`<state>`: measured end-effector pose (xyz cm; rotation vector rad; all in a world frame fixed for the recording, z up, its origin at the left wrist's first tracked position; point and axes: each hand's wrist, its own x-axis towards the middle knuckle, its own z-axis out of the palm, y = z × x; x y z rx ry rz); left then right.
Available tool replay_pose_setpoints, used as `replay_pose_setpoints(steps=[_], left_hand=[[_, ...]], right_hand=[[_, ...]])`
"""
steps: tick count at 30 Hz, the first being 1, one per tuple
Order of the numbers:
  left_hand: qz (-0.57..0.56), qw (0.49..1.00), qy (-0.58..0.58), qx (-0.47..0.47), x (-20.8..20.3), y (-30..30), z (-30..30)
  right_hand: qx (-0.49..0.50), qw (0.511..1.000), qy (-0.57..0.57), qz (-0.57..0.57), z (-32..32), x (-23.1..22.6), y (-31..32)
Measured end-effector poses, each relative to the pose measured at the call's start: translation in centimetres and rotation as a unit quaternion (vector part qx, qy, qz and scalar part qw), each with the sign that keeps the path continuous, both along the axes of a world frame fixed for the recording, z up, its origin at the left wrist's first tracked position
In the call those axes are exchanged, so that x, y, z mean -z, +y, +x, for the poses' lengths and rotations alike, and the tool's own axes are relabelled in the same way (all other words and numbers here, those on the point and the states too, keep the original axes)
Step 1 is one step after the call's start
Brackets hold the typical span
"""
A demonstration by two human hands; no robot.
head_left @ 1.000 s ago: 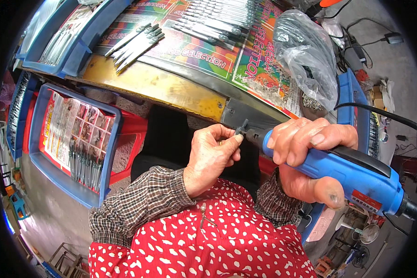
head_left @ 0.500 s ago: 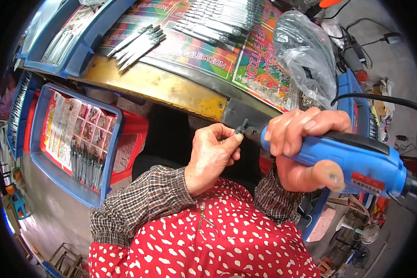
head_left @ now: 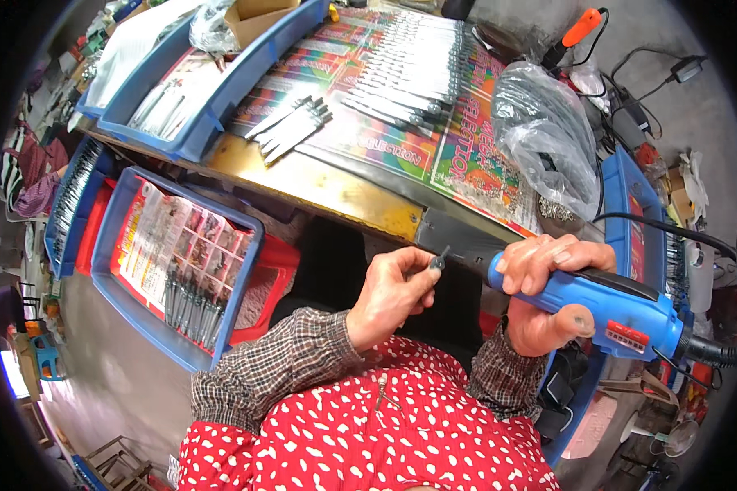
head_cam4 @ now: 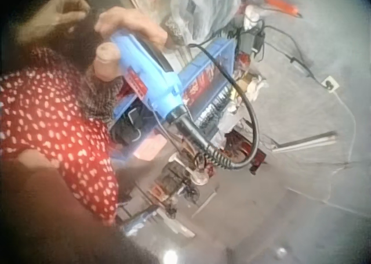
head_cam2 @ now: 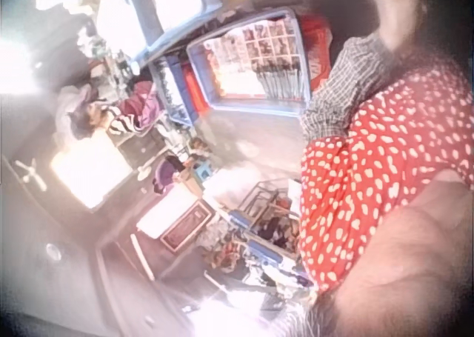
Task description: The person repeatedly picks up small components from the table, grinds each piece using a handheld electric rotary tool, and places them into a tray.
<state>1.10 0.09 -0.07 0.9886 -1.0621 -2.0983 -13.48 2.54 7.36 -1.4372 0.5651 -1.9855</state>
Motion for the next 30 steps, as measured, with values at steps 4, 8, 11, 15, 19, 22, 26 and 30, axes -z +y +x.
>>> replay_pose_setpoints(steps=[4,8,11,15,19,22,26,30], left_hand=[[-0.268,0.957,-0.055,-0.096,0.2,-1.2,1.7],[-0.548,0.765,-0.292,-0.171,-1.8,-5.6,5.3],[-0.616,0.65,-0.397,-0.2,-2.4,-9.5,7.5],[-0.595,0.605,-0.504,-0.162,-2.9,-13.6,9.4],[-0.591,0.582,-0.541,-0.138,-2.6,-16.0,9.6],[-0.597,0.564,-0.558,-0.121,-2.0,-17.2,9.7],[-0.603,0.557,-0.563,-0.094,-2.0,-18.3,10.2],[-0.588,0.56,-0.579,-0.073,-2.3,-19.0,10.2]], right_hand=[[0.049,0.998,-0.002,0.028,-0.2,0.3,0.1],[0.074,0.996,-0.01,0.046,-0.2,0.5,0.1],[0.07,0.996,-0.015,0.048,-0.4,0.5,0.0],[0.061,0.996,-0.031,0.05,-0.4,1.2,-0.1],[0.058,0.997,-0.036,0.048,-0.4,1.0,-0.1],[0.061,0.996,-0.032,0.053,-0.5,1.0,0.0],[0.063,0.996,-0.03,0.056,-0.5,1.1,0.0],[0.08,0.995,-0.022,0.053,-0.5,1.1,0.0]])
